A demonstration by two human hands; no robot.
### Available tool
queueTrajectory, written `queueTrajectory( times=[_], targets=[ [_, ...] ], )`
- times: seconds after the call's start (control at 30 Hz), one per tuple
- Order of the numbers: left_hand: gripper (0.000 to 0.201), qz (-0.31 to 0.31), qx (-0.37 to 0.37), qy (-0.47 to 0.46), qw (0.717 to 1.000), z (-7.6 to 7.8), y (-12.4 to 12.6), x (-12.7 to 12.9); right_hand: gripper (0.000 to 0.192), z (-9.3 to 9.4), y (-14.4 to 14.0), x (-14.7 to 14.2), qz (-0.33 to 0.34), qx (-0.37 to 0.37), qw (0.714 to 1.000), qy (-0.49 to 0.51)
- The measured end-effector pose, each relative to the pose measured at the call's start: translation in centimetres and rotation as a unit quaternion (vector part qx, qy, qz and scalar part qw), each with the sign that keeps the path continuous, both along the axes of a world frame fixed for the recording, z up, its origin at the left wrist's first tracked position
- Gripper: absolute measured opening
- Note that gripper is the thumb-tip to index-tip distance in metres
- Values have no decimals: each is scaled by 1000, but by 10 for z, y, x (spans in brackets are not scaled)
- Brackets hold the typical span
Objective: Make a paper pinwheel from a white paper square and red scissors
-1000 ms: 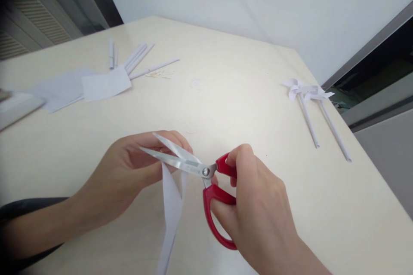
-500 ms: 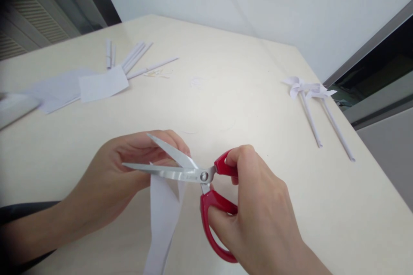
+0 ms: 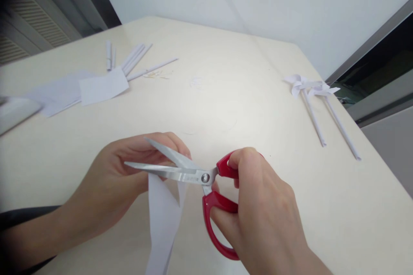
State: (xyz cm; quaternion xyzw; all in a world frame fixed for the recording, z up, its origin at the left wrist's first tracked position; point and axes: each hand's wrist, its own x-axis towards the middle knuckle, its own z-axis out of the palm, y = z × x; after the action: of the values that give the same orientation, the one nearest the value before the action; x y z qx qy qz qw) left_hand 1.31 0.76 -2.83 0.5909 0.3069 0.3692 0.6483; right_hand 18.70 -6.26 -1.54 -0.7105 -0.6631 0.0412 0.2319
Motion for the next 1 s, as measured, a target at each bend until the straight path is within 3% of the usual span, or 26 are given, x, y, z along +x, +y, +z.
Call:
queueTrajectory(
  times=[0.13, 0.27, 0.37, 0.47, 0.77, 1.0],
  targets=[
    [12, -5, -16, -28, 999, 1, 0, 2, 25, 1, 0, -2, -6, -4, 1000, -9],
    [3, 4, -26, -14, 1000, 3, 1, 2, 23, 3, 5, 0, -4, -29, 998, 57],
    [10, 30, -54, 24, 998, 2, 5, 1, 22, 3, 13, 11, -17, -57, 993, 106],
    [14, 31, -56, 56, 996, 2, 12, 0, 20, -3, 23, 27, -45, -89, 992, 82],
    [11, -82, -50, 185, 978, 3, 17, 0, 18, -21, 34, 56, 51, -101, 993, 32],
    [17, -76, -20, 213, 974, 2, 21, 0, 18, -26, 35, 57, 96, -100, 990, 23]
  ],
)
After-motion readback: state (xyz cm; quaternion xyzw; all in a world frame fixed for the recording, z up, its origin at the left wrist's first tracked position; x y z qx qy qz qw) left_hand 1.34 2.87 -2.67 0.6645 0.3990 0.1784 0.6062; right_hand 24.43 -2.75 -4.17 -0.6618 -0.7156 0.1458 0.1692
